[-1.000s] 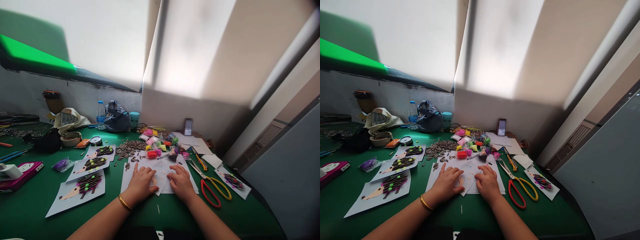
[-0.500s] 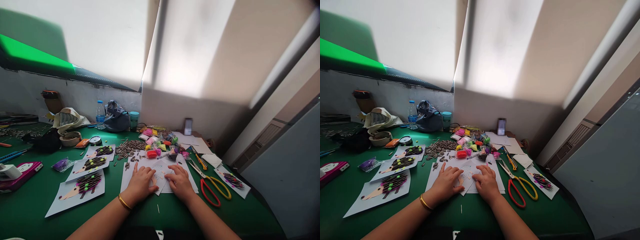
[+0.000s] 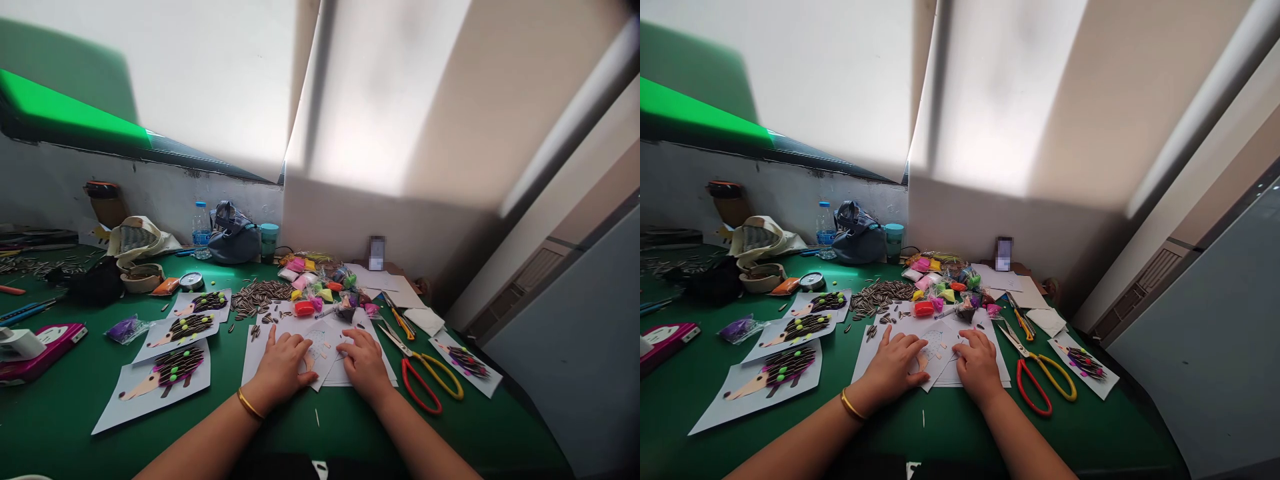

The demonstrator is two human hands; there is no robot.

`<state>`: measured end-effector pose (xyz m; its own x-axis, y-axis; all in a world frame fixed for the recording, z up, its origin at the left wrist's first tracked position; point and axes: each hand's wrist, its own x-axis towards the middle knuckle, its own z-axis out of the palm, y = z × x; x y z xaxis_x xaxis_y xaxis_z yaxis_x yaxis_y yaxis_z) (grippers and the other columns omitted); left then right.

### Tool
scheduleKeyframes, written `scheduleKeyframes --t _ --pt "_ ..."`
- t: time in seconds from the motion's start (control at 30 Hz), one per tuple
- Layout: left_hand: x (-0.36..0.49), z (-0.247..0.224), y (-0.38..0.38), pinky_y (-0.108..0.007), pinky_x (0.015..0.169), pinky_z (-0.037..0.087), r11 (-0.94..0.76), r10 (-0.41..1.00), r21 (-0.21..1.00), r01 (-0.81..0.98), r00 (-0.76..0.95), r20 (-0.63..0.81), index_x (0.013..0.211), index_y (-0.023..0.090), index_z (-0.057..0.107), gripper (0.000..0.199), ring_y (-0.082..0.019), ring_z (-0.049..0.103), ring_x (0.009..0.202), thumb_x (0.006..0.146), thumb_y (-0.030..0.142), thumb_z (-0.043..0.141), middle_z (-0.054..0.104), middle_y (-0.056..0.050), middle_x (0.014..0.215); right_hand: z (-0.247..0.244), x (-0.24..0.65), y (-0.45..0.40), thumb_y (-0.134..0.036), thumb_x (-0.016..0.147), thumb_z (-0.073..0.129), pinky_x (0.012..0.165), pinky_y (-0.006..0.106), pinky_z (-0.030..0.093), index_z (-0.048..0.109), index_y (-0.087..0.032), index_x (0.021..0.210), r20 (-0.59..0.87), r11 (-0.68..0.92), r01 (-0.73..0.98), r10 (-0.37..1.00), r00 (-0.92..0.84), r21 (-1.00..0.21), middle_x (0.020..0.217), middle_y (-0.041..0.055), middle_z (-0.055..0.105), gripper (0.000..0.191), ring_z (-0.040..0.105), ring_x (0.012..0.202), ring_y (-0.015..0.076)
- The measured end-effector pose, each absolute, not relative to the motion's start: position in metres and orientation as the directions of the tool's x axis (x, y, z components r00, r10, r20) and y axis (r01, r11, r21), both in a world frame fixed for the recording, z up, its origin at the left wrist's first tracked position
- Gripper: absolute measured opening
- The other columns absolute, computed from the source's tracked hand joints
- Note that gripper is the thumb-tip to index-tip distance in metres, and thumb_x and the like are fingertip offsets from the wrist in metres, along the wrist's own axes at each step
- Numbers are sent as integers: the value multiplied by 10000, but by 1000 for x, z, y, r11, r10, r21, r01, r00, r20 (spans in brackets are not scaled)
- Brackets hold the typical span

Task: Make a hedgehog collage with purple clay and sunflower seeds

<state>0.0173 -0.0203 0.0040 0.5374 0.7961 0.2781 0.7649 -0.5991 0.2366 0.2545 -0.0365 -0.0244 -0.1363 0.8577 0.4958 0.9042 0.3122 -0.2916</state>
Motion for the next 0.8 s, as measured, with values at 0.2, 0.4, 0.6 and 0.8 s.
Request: scheduleKeyframes --t 0.2,0.4,0.6,0.8 --pt "17 5 -21 -612 1148 56 -599 796 238 764 538 276 1233 271 591 545 -303 543 1094 757 508 711 644 -57 1165 -22 254 -38 -74 758 505 1018 469 362 748 -285 916 490 312 898 862 -130 -311 1234 38 636 358 482 1223 272" --pt "17 3 -20 -615 1150 42 -598 797 236 766 537 277 1238 276 590 547 -303 545 1098 762 518 704 644 -57 1167 -21 255 -37 -74 743 495 1043 457 343 742 -266 931 465 291 901 878 -117 -322 1239 45 630 366 473 1237 269" --pt "17 2 -20 -617 1150 47 -603 793 231 764 539 286 1239 275 587 543 -301 548 1094 766 517 699 645 -55 1154 -23 254 -36 -86 745 500 1025 452 347 752 -280 906 435 298 900 889 -141 -318 1244 36 631 356 470 1239 271" --pt "17 2 -20 -629 1143 51 -606 790 227 762 544 283 1238 265 586 556 -302 550 1089 757 513 712 645 -55 1154 -20 254 -37 -82 740 491 1030 439 343 748 -293 965 433 310 894 888 -151 -324 1253 29 626 402 469 1241 261"
